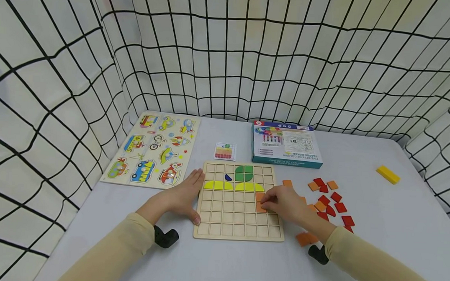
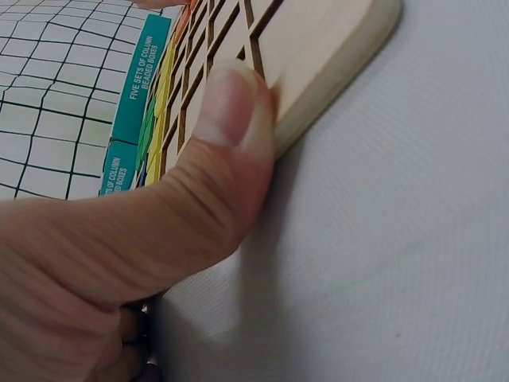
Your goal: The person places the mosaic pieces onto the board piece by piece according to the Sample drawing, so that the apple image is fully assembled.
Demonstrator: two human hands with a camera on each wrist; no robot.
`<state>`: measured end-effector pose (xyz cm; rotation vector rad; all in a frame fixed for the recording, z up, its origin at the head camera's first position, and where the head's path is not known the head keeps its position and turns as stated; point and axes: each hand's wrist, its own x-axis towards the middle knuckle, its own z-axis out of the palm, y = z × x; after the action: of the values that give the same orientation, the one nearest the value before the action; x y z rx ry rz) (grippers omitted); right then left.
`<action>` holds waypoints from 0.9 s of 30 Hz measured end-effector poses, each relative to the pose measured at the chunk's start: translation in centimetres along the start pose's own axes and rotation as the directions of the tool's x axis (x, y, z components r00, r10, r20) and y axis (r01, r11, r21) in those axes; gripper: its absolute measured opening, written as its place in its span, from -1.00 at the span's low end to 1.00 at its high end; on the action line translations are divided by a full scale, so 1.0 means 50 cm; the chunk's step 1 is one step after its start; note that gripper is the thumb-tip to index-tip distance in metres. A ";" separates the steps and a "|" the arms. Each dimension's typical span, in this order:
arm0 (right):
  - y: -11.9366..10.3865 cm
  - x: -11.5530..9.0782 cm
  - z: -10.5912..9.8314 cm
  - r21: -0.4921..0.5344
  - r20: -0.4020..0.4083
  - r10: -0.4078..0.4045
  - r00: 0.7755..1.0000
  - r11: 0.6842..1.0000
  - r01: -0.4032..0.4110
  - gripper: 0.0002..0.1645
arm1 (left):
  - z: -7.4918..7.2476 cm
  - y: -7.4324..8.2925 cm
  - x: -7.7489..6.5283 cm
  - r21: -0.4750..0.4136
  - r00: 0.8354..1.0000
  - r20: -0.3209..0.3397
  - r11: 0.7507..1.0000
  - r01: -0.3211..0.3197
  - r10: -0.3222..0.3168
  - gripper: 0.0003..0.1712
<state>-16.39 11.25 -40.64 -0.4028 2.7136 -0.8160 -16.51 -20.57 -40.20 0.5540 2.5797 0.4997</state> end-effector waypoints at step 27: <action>0.213 0.010 -0.180 -0.380 -0.044 -0.024 0.999 0.925 0.005 -0.71 | -0.003 0.002 -0.002 0.019 1.000 0.009 1.000 -0.006 0.006 0.59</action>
<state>-21.88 24.04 -39.55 -0.4889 2.9154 -0.2964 -16.48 -20.55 -40.02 0.5691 2.5774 0.4733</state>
